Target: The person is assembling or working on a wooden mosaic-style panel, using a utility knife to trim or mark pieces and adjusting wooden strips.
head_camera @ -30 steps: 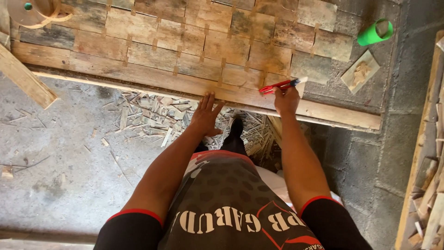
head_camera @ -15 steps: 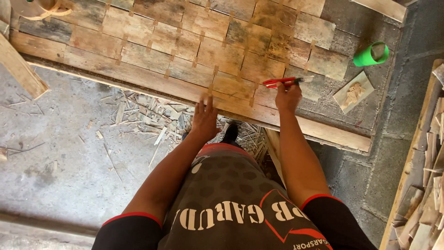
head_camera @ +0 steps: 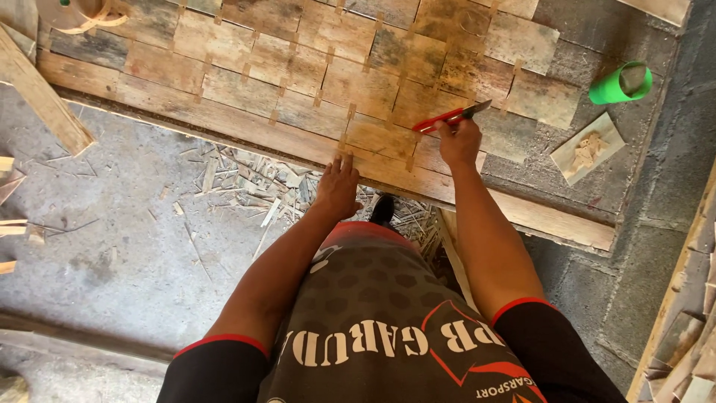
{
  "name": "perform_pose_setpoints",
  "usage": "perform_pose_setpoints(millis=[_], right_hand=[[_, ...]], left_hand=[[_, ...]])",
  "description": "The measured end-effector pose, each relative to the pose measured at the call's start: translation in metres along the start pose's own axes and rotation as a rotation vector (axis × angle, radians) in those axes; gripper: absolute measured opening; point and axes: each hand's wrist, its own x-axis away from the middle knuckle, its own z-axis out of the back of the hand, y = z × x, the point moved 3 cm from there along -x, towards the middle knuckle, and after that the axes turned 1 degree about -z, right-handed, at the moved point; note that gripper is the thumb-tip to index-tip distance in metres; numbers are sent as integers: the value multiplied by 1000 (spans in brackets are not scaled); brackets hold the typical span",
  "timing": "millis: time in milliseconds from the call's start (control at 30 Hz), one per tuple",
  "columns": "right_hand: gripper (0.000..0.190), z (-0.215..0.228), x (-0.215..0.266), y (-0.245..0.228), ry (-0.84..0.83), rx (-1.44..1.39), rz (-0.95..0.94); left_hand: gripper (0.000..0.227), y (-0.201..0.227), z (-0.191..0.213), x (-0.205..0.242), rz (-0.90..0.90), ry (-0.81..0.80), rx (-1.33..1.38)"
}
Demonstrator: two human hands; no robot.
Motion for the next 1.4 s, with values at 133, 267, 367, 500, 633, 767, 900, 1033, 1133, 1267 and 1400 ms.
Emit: perform_pose_setpoints(millis=[133, 267, 367, 500, 633, 767, 900, 1033, 1133, 1267, 1400], right_hand=[[23, -4, -6, 2, -26, 48, 17], [19, 2, -7, 0, -65, 39, -20], [19, 5, -5, -1, -126, 47, -57], [20, 5, 1, 5, -145, 24, -81], [19, 12, 2, 4, -139, 4, -107], [21, 15, 4, -6, -214, 119, -60], [22, 17, 3, -6, -186, 136, -84], [22, 19, 1, -11, -179, 118, -96], [21, 22, 1, -14, -220, 109, -163], [21, 23, -2, -22, -327, 170, -165], [20, 24, -6, -20, -366, 211, -109]], left_hand=[[100, -2, 1, -1, -3, -21, 7], [105, -2, 1, 0, -16, -36, -8], [110, -4, 2, -3, -37, -75, -47], [115, -6, 2, -5, -54, -123, -66], [116, -8, -3, -5, -63, -96, -48], [117, -11, -4, -5, -70, -45, 15], [115, -13, -8, -7, -70, -28, 59], [116, -14, -8, -6, -76, -19, 61], [116, -13, -10, -7, -79, -18, 61], [111, -14, -8, -6, -56, -25, 103], [110, -16, -11, -6, -76, 11, 117]])
